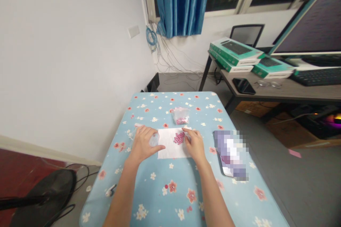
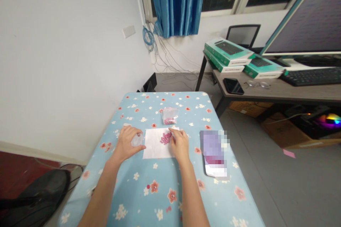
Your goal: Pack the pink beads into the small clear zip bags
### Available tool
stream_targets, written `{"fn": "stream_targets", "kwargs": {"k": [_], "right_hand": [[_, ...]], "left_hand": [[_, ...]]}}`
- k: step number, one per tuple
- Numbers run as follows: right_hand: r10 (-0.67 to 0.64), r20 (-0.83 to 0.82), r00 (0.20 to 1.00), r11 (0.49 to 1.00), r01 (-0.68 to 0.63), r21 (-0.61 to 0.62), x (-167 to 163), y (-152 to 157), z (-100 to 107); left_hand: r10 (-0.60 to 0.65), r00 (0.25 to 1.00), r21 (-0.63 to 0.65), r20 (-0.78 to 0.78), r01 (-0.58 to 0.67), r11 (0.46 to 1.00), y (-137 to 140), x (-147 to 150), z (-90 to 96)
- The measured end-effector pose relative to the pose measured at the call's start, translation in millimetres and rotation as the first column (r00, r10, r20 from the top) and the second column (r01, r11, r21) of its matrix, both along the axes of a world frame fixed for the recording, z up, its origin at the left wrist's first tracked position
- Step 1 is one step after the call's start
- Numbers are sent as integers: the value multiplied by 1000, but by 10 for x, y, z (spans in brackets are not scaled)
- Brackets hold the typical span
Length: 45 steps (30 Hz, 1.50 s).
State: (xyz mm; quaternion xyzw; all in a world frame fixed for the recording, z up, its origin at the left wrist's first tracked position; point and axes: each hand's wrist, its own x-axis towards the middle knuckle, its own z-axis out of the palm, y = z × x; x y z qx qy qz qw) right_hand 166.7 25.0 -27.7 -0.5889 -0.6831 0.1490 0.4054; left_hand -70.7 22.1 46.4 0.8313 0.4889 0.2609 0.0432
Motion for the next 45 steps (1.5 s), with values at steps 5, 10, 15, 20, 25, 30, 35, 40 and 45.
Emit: {"fn": "stream_targets", "kwargs": {"k": [5,10,15,20,25,30,35,40,45], "right_hand": [[-34,57,998,999,35,-14,14,-12,19],[-53,77,996,998,55,-17,62,-14,21],[-33,80,996,999,35,-29,76,-20,-3],[-42,23,999,998,43,-37,94,-13,-10],[17,-284,959,995,-45,-90,67,-29,99],[125,-555,822,959,-244,-146,-45,-111,259],[180,-552,814,928,-327,-180,-196,-164,271],[191,-567,802,912,-358,-199,-263,-183,262],[179,-556,812,932,-321,-169,-207,-177,316]], "left_hand": [[-50,998,-105,24,52,993,-94,293,-125],[-39,999,-123,32,42,991,-133,406,-257],[-23,999,-90,32,26,996,-129,452,-310],[-15,998,-50,66,18,999,-126,504,-339],[14,996,-43,91,-10,999,-128,548,-352],[14,994,-51,106,-9,999,-126,562,-361],[-40,992,-49,121,46,998,-122,561,-367],[-57,992,-42,111,62,997,-111,551,-377],[-49,991,-21,123,52,998,-105,539,-388]]}}
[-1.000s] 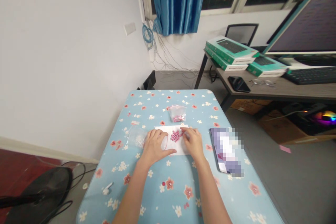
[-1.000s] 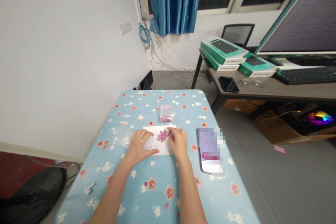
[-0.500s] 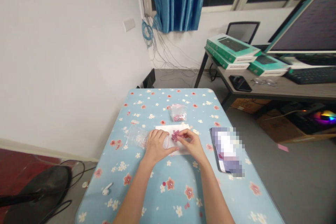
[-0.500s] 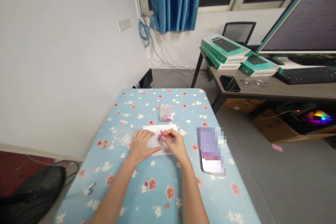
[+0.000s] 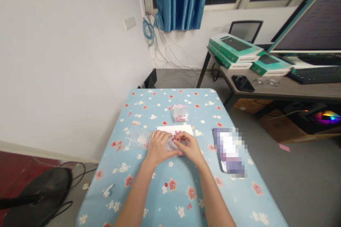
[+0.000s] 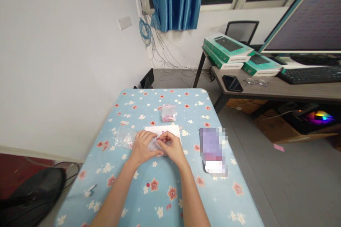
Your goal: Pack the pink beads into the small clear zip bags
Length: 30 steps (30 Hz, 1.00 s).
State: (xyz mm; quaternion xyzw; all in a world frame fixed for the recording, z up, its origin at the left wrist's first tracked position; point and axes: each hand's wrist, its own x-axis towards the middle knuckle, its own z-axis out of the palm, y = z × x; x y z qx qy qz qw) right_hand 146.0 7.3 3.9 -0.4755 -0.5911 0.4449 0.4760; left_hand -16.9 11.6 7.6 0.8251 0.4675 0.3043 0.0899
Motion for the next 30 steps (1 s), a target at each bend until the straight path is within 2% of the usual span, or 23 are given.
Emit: {"fn": "stream_targets", "kwargs": {"k": [3,6,10,16,19,30], "right_hand": [[-35,68,997,998,32,54,11,1,18],[-8,108,994,998,1,60,-29,-12,12],[26,53,998,999,-28,28,-97,-22,-18],[-99,-18,995,995,100,6,-85,15,-63],[-121,-30,992,993,120,-3,-65,23,-66],[-148,57,987,986,143,83,-20,26,-97]], "left_hand": [[-1,1000,8,21,1,1000,0,-3,1],[-4,999,14,36,3,1000,-3,-3,7],[-7,1000,2,18,7,1000,-17,1,29],[-29,999,29,-31,30,999,-40,-9,66],[-25,999,25,-37,26,999,-45,-18,66],[-6,1000,-2,14,6,1000,-81,34,60]]}}
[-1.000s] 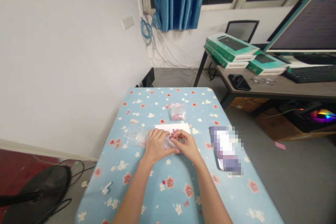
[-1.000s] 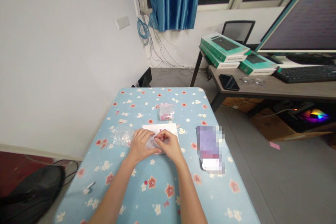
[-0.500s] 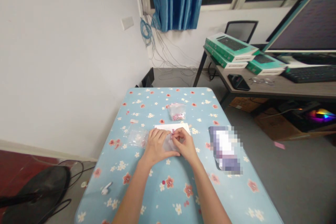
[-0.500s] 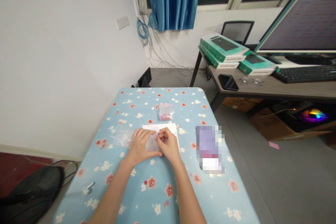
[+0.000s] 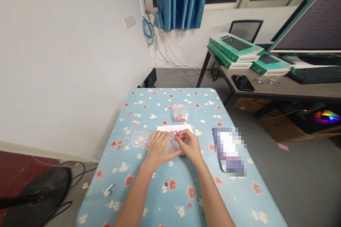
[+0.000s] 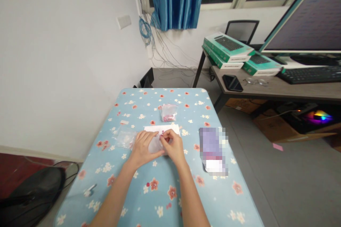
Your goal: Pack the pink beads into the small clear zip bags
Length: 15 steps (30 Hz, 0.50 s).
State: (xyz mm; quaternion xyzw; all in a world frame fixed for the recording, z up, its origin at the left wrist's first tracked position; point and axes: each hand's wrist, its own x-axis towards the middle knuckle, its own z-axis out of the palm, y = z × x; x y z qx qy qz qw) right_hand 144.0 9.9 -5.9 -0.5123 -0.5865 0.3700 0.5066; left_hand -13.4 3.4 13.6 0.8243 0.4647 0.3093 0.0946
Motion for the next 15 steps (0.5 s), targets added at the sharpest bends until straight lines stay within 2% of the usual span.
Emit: {"fn": "stream_targets", "kwargs": {"k": [4,7,11,15], "right_hand": [[-84,162,983,995,75,59,170,24,-27],[-174,349,921,984,147,104,307,36,-58],[-169,504,847,986,142,91,361,34,-108],[-143,552,822,990,113,88,324,41,-144]], "left_hand": [[-5,1000,1,20,5,1000,3,-13,-22],[-10,999,-16,33,10,1000,1,-29,-42],[-16,999,-30,38,17,999,1,-34,-67],[-21,999,-28,45,22,999,10,-36,-89]]}}
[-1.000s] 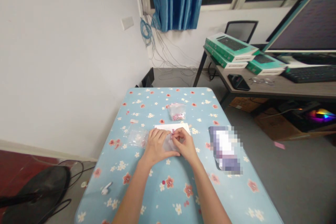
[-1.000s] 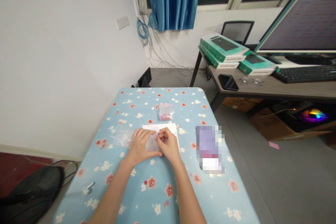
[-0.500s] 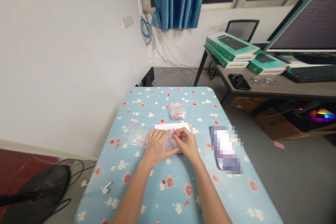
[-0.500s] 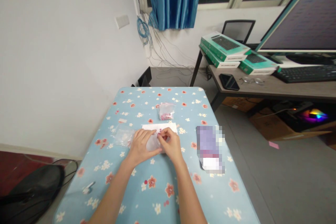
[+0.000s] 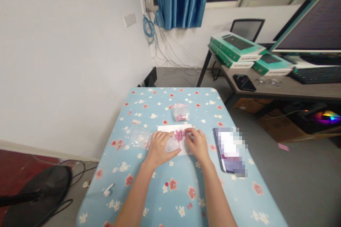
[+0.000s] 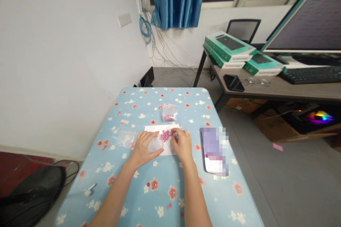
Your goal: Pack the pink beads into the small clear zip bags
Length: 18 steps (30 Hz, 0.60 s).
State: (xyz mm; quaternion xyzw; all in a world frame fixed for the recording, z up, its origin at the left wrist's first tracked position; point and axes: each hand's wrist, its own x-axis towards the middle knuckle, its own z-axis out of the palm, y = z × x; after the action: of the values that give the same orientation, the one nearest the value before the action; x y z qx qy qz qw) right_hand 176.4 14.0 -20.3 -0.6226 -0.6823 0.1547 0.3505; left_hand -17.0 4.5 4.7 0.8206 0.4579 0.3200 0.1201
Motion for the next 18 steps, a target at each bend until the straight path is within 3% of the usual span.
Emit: {"fn": "stream_targets", "kwargs": {"k": [11,14,18], "right_hand": [[-2,-63,998,1000,2,1,-18,21,10],[17,-226,974,1000,-16,7,-26,12,83],[95,-496,863,993,-118,-16,-93,-20,206]], "left_hand": [[-3,1000,-17,-3,3,1000,1,2,1],[3,1000,-21,-1,-3,1000,3,6,3],[10,1000,-26,1,-10,1000,5,13,5]]}}
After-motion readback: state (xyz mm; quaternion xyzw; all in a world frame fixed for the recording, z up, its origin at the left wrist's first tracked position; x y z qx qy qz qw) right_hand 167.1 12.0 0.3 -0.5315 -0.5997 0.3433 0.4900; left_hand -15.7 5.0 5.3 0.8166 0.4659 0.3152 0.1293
